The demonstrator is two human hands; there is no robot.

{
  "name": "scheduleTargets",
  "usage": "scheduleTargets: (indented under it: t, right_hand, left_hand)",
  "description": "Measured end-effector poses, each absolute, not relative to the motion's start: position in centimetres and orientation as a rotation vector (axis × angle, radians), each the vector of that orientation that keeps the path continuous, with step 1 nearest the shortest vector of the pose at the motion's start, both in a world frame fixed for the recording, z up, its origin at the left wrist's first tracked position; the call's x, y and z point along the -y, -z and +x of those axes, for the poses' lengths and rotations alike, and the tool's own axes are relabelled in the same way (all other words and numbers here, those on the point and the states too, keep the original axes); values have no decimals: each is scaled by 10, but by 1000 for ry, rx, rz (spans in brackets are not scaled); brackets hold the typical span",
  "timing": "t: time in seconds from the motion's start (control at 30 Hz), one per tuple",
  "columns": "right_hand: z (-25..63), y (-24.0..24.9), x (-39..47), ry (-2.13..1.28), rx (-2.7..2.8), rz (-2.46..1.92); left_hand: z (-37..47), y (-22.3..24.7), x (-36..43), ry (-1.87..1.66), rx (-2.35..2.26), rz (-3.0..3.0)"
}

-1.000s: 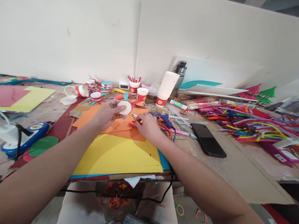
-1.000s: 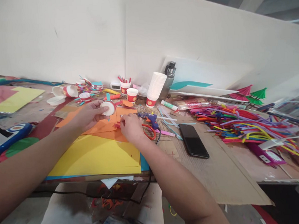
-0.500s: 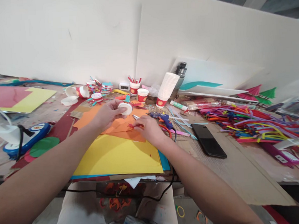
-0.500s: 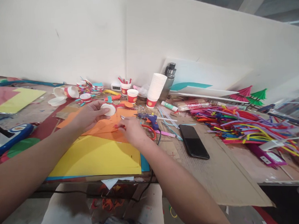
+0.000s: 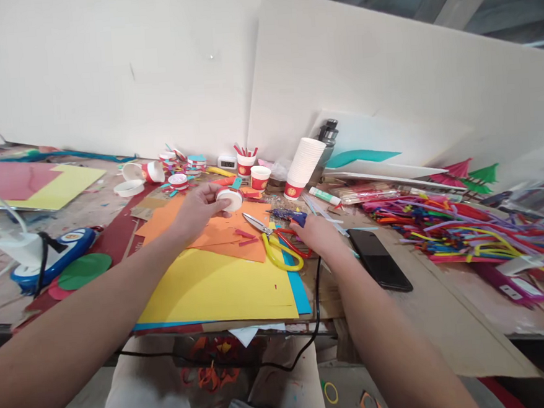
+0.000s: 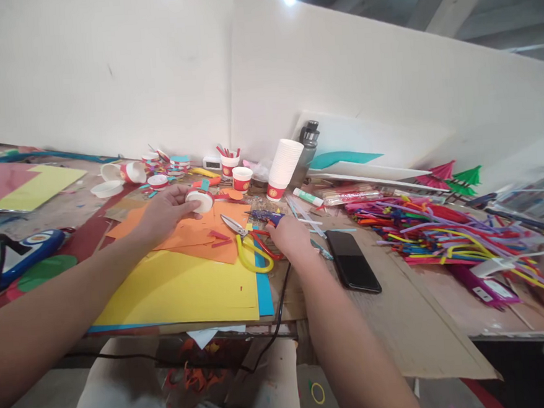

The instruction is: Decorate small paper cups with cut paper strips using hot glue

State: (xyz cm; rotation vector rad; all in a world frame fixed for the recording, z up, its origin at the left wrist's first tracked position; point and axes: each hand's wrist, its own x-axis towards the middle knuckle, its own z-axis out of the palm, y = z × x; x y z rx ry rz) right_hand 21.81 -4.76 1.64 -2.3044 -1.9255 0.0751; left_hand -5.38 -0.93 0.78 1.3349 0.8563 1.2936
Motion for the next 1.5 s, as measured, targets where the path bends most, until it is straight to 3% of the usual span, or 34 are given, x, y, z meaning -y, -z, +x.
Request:
scheduleTargets:
  t: [0.2, 0.43, 0.77, 1.5]
  right_hand:
    - [226, -10, 34, -353, 1723, -2224]
    - [213, -24, 44, -324, 1417, -1657]
    - [178, -43, 79, -800, 1515, -1080]
    - [182, -32, 79, -447, 1718, -1192]
  left_hand:
    - [-50, -8, 12, -1279, -859, 1456]
    - [-53, -6, 12, -1392, -1074, 1871]
    - [-63, -9, 11, -1576, -1057, 2329]
    - [-62, -12, 14, -1629, -1029, 2408]
